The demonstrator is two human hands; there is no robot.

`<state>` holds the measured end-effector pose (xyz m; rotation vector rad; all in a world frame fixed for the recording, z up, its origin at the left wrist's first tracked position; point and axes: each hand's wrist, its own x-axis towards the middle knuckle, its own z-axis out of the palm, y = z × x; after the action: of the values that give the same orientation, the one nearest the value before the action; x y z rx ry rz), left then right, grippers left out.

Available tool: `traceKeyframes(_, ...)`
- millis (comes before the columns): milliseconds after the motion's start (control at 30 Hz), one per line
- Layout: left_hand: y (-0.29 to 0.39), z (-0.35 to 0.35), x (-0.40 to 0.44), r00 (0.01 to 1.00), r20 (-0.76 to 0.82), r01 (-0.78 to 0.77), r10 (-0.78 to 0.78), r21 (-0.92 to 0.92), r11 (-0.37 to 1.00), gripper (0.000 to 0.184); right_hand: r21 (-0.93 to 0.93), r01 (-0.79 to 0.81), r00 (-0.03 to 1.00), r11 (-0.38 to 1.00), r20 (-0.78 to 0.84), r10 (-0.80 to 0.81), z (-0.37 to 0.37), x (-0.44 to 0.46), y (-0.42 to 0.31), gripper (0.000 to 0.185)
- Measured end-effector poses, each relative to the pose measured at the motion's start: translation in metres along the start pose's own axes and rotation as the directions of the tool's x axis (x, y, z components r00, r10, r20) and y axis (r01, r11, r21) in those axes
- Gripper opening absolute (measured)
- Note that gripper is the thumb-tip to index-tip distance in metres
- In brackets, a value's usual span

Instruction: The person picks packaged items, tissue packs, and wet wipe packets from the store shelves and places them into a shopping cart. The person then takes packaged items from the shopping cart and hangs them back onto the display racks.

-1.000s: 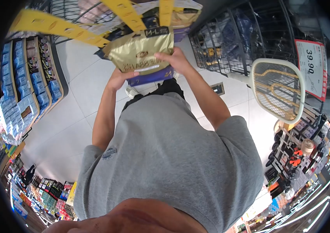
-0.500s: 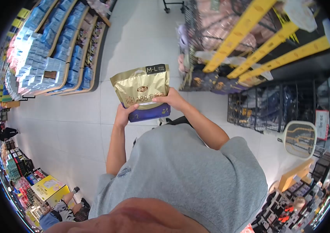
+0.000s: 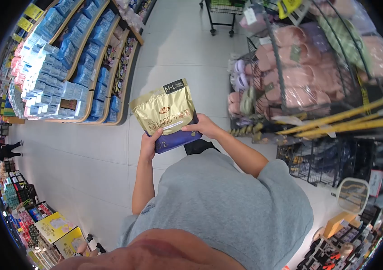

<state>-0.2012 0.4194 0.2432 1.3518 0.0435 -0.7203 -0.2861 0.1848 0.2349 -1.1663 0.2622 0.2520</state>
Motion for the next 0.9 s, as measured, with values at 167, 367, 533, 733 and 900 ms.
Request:
traceKeyframes(167,0.084,-0.044,0.095,0.994,-0.089,-0.055,0.063,0.086,0.995,0.041,-0.170,0.061,0.997,0.984,0.066,-0.050,0.008,0.144,-0.063,0.052)
traceKeyframes(367,0.182,-0.074,0.215,0.975,-0.088,-0.185,0.203,0.178,0.967,0.038,-0.282,0.164,0.985,0.945,0.093,-0.143,0.005,0.285,-0.159,0.051)
traceKeyframes(533,0.202,-0.055,0.304,0.988,0.009,-0.154,0.154,0.081,0.985,0.041,-0.328,0.121,0.989,0.937,-0.044,-0.143,-0.034,0.328,-0.197,0.050)
traceKeyframes(733,0.210,-0.019,0.424,0.977,0.192,0.037,-0.095,0.286,0.958,0.039,-0.253,0.053,0.960,0.966,-0.253,-0.119,-0.119,0.367,-0.190,0.051)
traceKeyframes(900,0.241,0.027,0.557,0.899,0.414,-0.054,-0.146,0.434,0.899,0.039,-0.287,0.024,0.908,0.957,-0.394,-0.141,-0.191,0.422,-0.229,0.040)
